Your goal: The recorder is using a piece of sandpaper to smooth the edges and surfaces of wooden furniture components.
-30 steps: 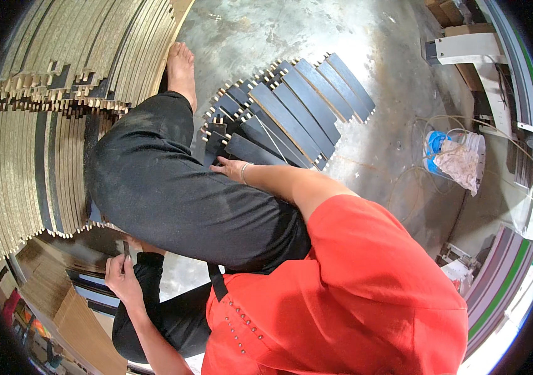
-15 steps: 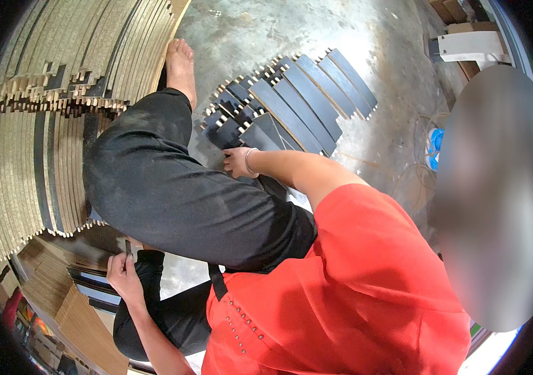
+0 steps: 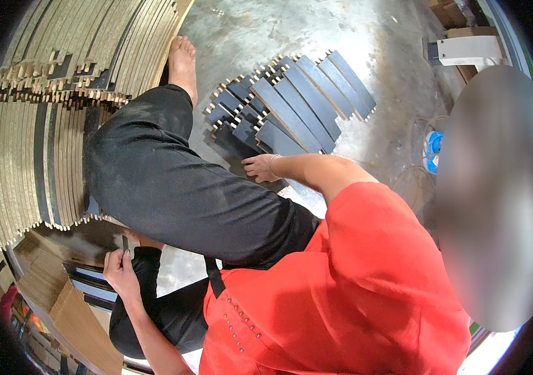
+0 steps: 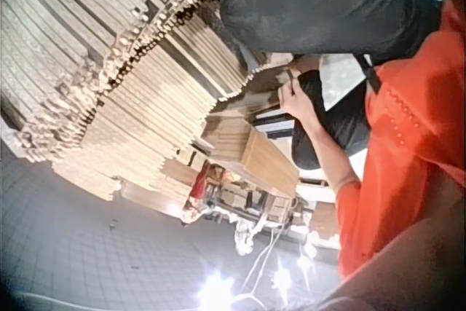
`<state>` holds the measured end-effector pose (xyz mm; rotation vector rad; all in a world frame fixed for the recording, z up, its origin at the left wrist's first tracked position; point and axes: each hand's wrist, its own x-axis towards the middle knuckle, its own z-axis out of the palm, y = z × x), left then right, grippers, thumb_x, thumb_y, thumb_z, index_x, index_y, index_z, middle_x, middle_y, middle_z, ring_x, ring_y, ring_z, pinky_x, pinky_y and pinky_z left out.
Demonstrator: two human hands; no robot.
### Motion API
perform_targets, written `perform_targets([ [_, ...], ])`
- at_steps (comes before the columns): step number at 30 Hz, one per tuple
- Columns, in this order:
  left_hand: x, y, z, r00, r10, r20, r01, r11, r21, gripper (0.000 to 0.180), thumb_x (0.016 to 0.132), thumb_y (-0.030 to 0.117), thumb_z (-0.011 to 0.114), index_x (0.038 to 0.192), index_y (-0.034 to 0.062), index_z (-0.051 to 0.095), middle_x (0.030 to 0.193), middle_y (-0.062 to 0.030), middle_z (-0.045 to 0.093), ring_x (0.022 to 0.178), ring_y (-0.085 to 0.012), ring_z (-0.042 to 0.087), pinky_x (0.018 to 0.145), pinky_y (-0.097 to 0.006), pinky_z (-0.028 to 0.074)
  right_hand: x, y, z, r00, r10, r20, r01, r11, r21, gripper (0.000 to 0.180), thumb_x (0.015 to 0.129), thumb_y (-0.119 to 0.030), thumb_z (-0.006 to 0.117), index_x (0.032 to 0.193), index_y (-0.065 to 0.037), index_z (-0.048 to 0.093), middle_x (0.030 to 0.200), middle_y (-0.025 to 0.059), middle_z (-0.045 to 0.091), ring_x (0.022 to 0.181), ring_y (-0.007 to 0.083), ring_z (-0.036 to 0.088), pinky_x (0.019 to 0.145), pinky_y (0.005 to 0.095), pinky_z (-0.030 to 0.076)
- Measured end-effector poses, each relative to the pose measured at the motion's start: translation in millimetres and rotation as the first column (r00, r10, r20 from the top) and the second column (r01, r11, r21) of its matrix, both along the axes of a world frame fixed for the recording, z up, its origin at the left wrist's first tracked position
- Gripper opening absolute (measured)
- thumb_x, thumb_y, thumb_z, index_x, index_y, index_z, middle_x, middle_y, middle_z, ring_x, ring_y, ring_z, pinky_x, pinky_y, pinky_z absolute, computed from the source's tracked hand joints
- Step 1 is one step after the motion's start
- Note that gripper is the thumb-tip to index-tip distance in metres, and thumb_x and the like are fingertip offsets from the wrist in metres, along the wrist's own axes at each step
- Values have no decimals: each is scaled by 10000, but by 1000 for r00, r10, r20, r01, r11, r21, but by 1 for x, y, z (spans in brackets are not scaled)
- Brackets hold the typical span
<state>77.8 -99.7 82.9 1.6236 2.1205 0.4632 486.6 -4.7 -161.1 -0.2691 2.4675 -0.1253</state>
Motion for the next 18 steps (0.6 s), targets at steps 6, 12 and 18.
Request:
perform_targets([
  [6,-5,5,18,998,-22,-63,26,998,54,43,766,-44,614,797,-46,585,719,-133,527,615,-272,501,581,-350,418,1,1,12,991,-113,-73,114,993,10,419,882,-227,524,1300,-220,506,1452,70,368,1378,248,270,1160,464,129],
  [12,-22,14,43,997,61,45,-69,978,199,86,728,-26,682,779,-21,613,675,-117,544,568,-225,523,543,-309,420,11,37,89,447,-893,-49,820,431,-378,387,707,-4,586,1093,-4,617,1274,145,533,1225,326,458,1053,385,368],
  [18,-33,17,71,870,257,422,-392,878,273,55,769,-40,679,798,-27,634,676,-14,571,597,-75,501,545,-228,405,-25,167,303,-138,-681,-719,755,397,-521,271,713,52,605,975,-18,606,929,148,633,866,330,621,760,372,493],
])
